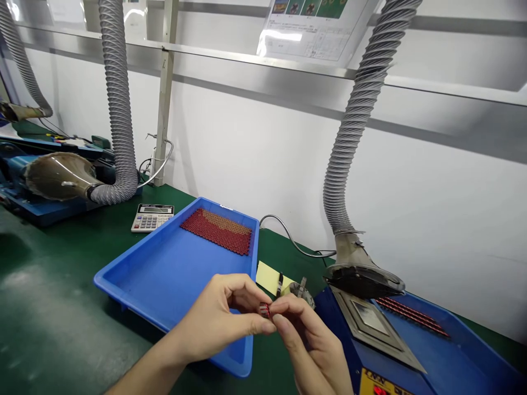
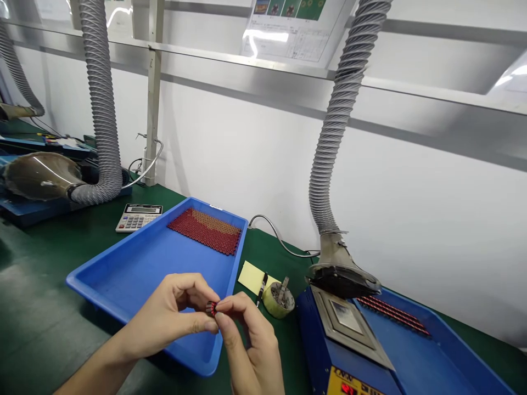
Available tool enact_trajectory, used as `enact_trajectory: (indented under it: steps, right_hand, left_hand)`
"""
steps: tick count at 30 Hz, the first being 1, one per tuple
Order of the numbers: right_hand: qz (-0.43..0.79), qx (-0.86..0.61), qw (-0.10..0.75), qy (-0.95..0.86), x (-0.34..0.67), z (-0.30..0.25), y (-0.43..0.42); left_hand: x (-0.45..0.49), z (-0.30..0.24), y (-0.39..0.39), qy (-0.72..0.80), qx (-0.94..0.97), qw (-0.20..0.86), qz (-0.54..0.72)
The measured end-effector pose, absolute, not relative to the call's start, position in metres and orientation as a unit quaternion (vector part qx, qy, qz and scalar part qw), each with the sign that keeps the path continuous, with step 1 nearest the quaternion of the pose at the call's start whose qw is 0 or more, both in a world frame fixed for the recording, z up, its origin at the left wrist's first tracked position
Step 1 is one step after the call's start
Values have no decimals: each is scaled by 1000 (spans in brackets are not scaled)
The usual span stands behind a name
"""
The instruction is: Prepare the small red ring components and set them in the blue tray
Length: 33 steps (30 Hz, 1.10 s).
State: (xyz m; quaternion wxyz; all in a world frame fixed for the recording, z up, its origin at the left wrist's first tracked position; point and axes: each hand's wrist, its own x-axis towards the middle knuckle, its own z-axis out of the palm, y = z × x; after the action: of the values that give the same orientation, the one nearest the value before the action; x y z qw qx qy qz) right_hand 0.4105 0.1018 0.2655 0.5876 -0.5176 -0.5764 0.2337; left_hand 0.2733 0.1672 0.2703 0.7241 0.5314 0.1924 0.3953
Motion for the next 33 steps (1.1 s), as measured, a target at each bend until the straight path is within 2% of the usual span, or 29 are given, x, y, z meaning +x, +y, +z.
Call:
enact_trajectory:
  steps: [6,16,22,33]
  right_hand:
    - [271,-446,623,-583,406,262,107]
    - [396,-360,685,-495,402,258,113]
    - [381,-351,699,-492,400,256,115]
    - [268,-386,703,-534,401,259,116]
  left_hand:
    - [280,271,164,118,430,809,383]
    - [283,256,174,12,433,830,351]
    - [281,257,174,17,428,831,354]
    - [278,258,174,48,461,801,379]
